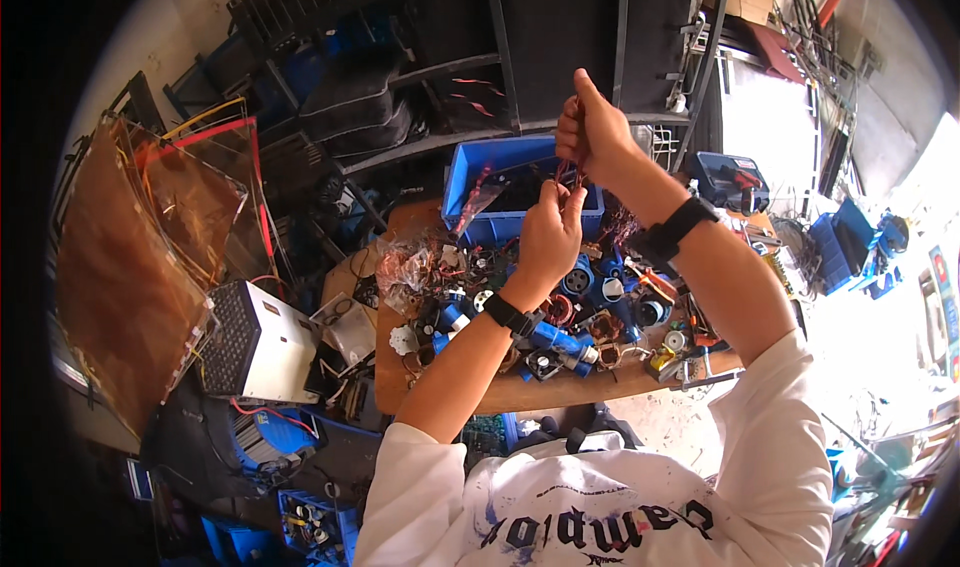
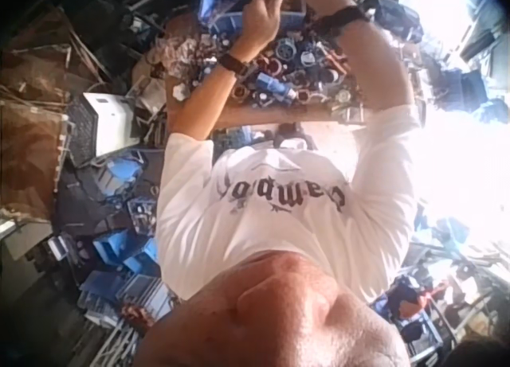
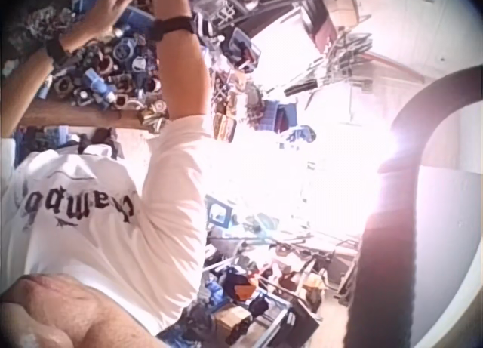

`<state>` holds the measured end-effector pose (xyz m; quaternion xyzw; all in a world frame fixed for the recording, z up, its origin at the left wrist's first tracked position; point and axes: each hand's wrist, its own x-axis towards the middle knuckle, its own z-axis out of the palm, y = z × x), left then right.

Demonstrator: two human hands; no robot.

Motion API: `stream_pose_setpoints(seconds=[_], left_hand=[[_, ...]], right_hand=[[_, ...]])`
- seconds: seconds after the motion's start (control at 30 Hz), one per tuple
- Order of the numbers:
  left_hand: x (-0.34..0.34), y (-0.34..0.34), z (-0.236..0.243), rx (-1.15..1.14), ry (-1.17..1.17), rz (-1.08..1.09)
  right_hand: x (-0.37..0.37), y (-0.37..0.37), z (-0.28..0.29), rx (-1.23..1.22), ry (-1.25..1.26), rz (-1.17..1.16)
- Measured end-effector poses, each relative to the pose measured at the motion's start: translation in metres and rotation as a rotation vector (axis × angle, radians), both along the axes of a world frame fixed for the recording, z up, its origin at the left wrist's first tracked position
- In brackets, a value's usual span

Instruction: The person works at a cluttered workbench, handling a copper wire coil and various electronic components. They use pliers to strip insulation from wires and cut sections of the coil. The person manipulates the coil and wires with both hands, occasionally placing items into a blue bin.

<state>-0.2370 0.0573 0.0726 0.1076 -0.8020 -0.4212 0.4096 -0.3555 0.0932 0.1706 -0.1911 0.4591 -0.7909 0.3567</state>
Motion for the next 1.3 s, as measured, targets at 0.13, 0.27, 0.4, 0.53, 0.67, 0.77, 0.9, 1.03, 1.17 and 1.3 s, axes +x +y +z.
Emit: stream_pose_setpoints(seconds=[0.13,0.27,0.4,0.53,0.67,0.77,0.9,1.03,1.17,1.3], left_hand=[[0.004,-0.017,-0.003,-0.096,0.018,0.005],[0.015,-0.031,-0.005,-0.132,-0.029,-0.002],[0.013,-0.031,-0.006,-0.207,-0.106,-0.044],[0.015,-0.013,-0.005,-0.259,-0.124,-0.065],[0.016,-0.009,-0.002,-0.309,-0.129,-0.064],[0.013,-0.015,-0.006,-0.332,-0.151,-0.050],[0.007,-0.022,-0.008,-0.253,-0.099,-0.122],[0.013,-0.033,-0.008,-0.186,-0.187,-0.176],[0.010,-0.050,-0.013,-0.138,-0.188,-0.231],[0.009,-0.051,-0.004,-0.049,-0.170,-0.263]], right_hand=[[-0.005,0.012,0.006,0.173,0.707,-0.273],[0.017,0.038,0.009,0.207,2.015,-0.518],[0.003,0.046,-0.011,0.185,2.412,-0.206],[-0.005,0.045,-0.018,0.208,2.444,-0.133],[-0.012,0.043,-0.026,0.105,2.416,-0.214],[-0.012,0.038,-0.029,0.123,2.398,-0.247],[-0.017,0.032,-0.031,0.285,2.365,-0.139],[-0.012,0.038,-0.018,0.582,2.316,0.164],[-0.011,0.042,-0.016,0.727,2.245,0.229],[-0.010,0.044,-0.003,0.858,2.152,0.159]])
